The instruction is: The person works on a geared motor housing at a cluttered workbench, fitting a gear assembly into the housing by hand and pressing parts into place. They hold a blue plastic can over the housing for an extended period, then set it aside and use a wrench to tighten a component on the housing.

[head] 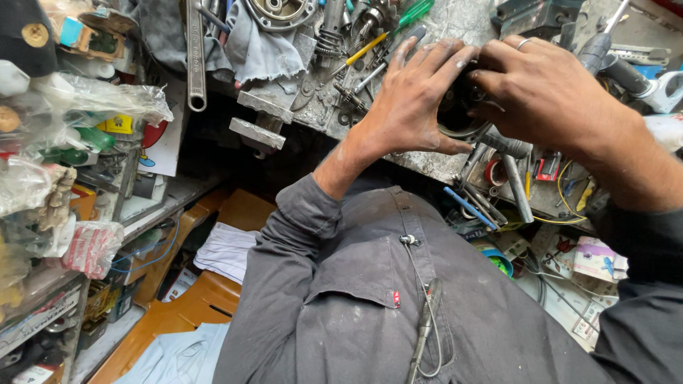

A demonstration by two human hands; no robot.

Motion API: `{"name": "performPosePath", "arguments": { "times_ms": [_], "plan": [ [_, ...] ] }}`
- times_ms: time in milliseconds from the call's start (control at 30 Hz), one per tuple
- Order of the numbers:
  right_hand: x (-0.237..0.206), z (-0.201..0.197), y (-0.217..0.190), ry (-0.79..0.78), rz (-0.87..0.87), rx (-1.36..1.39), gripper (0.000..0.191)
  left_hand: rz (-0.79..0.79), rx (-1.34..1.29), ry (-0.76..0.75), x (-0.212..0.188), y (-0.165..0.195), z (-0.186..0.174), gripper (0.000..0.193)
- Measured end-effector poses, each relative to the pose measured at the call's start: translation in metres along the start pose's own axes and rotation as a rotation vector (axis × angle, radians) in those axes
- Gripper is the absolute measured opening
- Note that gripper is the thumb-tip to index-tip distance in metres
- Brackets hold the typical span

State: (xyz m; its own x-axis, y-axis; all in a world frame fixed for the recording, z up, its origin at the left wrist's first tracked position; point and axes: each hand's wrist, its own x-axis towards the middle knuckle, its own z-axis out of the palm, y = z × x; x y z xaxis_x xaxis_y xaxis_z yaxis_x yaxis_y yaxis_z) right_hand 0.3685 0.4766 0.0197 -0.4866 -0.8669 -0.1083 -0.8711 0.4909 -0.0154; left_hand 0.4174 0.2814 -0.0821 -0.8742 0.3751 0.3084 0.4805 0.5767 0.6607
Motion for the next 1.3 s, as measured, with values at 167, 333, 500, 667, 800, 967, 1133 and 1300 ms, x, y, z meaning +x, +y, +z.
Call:
{"name": "performPosePath", "arguments": {
  "times_ms": [167, 333, 500, 667, 800, 967, 1133, 1300],
  "plan": [
    [0.001, 0.010, 0.021, -0.073, -0.031, -0.095, 0.026, 0.007, -0.004, -0.004, 0.018, -0.008, 0.011, 0.127],
    [0.009, 0.018, 0.039, -0.095, -0.033, -0.158, 0.025, 0.019, 0.005, 0.025, 0.035, -0.021, 0.017, 0.130],
    [0.009, 0.021, 0.056, -0.002, -0.006, -0.011, 0.043, 0.011, -0.008, 0.039, 0.040, -0.028, 0.022, 0.124],
    [0.011, 0.026, 0.070, 0.013, 0.020, -0.015, 0.044, 0.019, 0.005, 0.051, 0.056, -0.036, 0.027, 0.125],
    [0.013, 0.028, 0.084, 0.056, 0.034, 0.021, 0.045, 0.033, 0.013, 0.051, 0.070, -0.041, 0.024, 0.125],
    [0.004, 0.031, 0.111, 0.177, 0.116, 0.315, 0.051, 0.011, 0.002, 0.011, 0.087, -0.044, 0.016, 0.122],
    [-0.007, 0.054, 0.109, 0.458, 0.333, 0.559, 0.063, 0.016, -0.011, 0.027, 0.103, -0.056, -0.001, 0.120],
    [0.012, 0.095, 0.074, 0.546, 0.360, 0.806, 0.096, 0.005, 0.018, 0.013, 0.114, -0.064, -0.015, 0.119]
  ]
}}
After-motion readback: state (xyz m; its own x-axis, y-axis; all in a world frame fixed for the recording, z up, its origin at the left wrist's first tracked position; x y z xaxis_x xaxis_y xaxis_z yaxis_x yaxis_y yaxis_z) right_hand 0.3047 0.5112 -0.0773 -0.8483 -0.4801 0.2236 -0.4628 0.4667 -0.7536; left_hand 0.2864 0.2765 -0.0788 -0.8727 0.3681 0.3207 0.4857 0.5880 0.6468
